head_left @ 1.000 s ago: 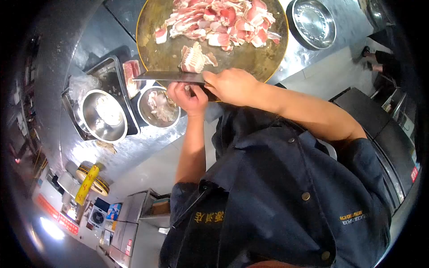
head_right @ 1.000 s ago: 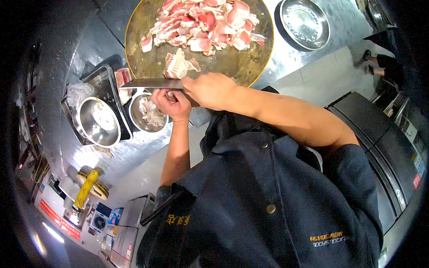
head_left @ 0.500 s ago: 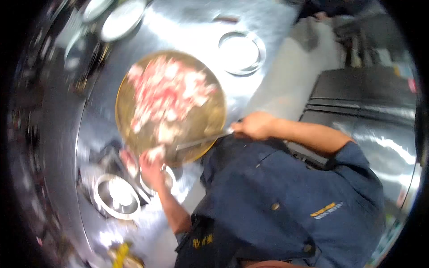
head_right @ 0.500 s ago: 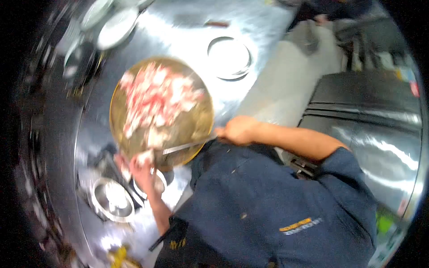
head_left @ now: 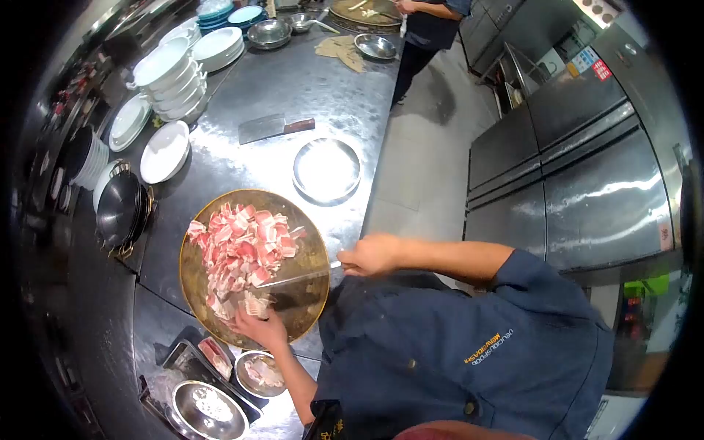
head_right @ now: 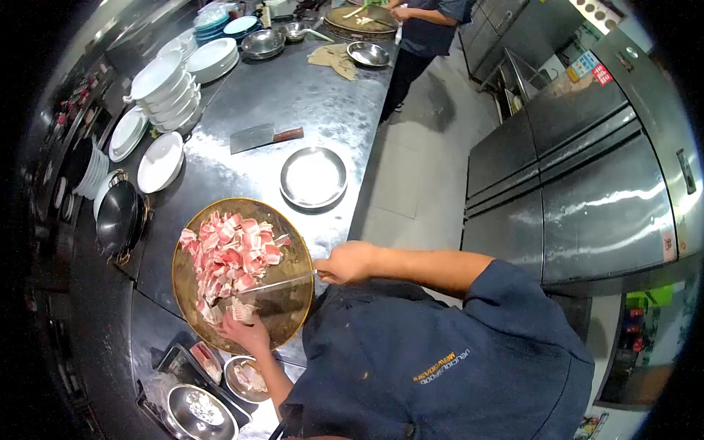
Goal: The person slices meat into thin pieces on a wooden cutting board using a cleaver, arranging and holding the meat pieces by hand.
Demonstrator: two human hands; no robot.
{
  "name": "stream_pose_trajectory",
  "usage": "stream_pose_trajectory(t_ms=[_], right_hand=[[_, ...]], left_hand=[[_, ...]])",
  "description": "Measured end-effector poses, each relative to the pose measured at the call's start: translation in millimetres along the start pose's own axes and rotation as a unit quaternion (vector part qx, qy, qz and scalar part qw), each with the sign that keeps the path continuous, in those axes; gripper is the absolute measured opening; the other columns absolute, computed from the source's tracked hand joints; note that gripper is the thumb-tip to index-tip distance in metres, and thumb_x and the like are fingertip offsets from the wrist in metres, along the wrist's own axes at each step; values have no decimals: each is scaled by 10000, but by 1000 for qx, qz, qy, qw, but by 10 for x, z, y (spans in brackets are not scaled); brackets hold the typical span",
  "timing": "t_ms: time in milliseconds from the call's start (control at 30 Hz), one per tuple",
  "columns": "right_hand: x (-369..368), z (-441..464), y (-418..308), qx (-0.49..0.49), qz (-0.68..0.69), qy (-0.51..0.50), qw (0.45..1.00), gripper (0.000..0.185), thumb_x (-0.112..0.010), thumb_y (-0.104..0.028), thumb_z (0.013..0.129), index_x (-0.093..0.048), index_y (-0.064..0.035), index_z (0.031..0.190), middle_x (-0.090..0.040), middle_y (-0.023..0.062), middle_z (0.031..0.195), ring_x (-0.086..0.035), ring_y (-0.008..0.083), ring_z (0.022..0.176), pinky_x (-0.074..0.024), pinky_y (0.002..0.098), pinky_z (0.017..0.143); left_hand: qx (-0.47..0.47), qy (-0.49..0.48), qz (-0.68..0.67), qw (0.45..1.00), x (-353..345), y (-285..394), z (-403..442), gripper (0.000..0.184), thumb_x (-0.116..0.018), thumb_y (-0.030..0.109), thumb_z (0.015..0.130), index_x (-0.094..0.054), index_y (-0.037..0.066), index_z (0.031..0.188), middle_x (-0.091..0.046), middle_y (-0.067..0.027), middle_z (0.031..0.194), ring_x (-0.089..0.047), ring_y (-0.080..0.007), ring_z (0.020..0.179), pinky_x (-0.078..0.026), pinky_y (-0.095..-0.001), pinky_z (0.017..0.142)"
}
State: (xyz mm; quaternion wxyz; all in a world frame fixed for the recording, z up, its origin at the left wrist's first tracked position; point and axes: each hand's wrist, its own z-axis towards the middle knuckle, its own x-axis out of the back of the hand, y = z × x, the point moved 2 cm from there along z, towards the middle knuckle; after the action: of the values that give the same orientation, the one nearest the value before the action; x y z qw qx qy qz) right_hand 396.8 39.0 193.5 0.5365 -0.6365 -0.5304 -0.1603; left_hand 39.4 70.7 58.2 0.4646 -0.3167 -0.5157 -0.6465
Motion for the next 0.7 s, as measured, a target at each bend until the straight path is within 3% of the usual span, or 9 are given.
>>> stream_pose_trajectory(t_ms=[100, 233, 267, 333, 367, 567, 633, 667, 700], right_hand=[[-45, -21, 12, 11, -23, -38, 999, 324, -588, -456, 1037, -597, -150, 1142, -735, 203, 834, -716, 468, 778, -553, 606, 701], [-80, -35, -40, -53, -9, -108, 993, 388, -562, -456, 1051, -596, -97, 1194, -732, 263, 875, -726, 478, 864, -560, 607, 764], [-129, -39, -9, -55, -21, -110, 992, 406, -557, -452, 1054, -606, -75, 1197, -739, 259, 900, -727, 477, 886, -564, 595, 784], [-174, -50, -26, -21, -1, -55, 998, 354, -599, -413, 1048, -609, -73, 1147, -755, 228, 935, -728, 465, 893, -567, 582, 779], [-97, -49, -146, -38, -14, -61, 997, 319, -627, -382, 1042, -604, -76, 1128, -757, 214, 932, -732, 450, 889, -568, 574, 764], [185, -87, -429, 41, -44, -24, 998, 302, -700, -223, 984, -634, -83, 1242, -745, 235, 949, -706, 469, 909, -556, 557, 775], [337, -72, -654, 51, -52, -24, 997, 324, -703, -203, 975, -637, -80, 1267, -743, 238, 956, -704, 469, 920, -555, 554, 785], [413, -77, -758, 59, -65, -19, 996, 348, -706, -183, 967, -639, -76, 1292, -741, 242, 963, -702, 469, 932, -554, 551, 795], [470, -87, -872, 60, -64, -20, 996, 348, -706, -183, 967, -639, -76, 1292, -741, 242, 963, -702, 469, 932, -554, 551, 795]], left_hand=[[43, -84, -122, 988, 49, -11, -74, 651, -712, 85, 894, -529, 10, 1514, -544, -248, 1480, -462, -458, 1436, -331, -531, 1232], [85, -64, -165, 980, 70, -204, -145, 577, -649, 172, 1024, -493, 22, 1559, -562, -255, 1510, -499, -425, 1424, -350, -506, 1239], [166, -99, -349, 917, -24, -378, -224, 594, -630, 192, 1064, -429, 41, 1602, -507, -239, 1580, -504, -378, 1445, -397, -485, 1217], [352, -112, -649, 665, 288, -220, -106, 613, -575, 209, 1111, -335, 92, 1662, -376, -210, 1684, -488, -363, 1480, -471, -511, 1167], [309, -124, -748, 574, 142, -454, -183, 577, -489, 233, 1143, -312, 104, 1677, -390, -195, 1679, -483, -400, 1478, -456, -546, 1189], [301, -107, -836, 446, 758, -130, -59, 578, -457, 225, 1143, -295, 99, 1683, -382, -237, 1673, -458, -448, 1491, -375, -566, 1262], [286, -111, -898, 316, 895, -112, -40, 613, -506, 198, 1122, -281, 97, 1683, -405, -207, 1664, -451, -464, 1492, -343, -555, 1287], [200, -128, -892, 385, 866, -174, -74, 662, -562, 93, 1090, -264, 96, 1682, -412, -155, 1667, -453, -389, 1509, -336, -536, 1296], [201, -127, -891, 386, 923, -173, -99, 662, -562, 93, 1090, -264, 96, 1682, -412, -155, 1667, -453, -389, 1509, -336, -536, 1296]])
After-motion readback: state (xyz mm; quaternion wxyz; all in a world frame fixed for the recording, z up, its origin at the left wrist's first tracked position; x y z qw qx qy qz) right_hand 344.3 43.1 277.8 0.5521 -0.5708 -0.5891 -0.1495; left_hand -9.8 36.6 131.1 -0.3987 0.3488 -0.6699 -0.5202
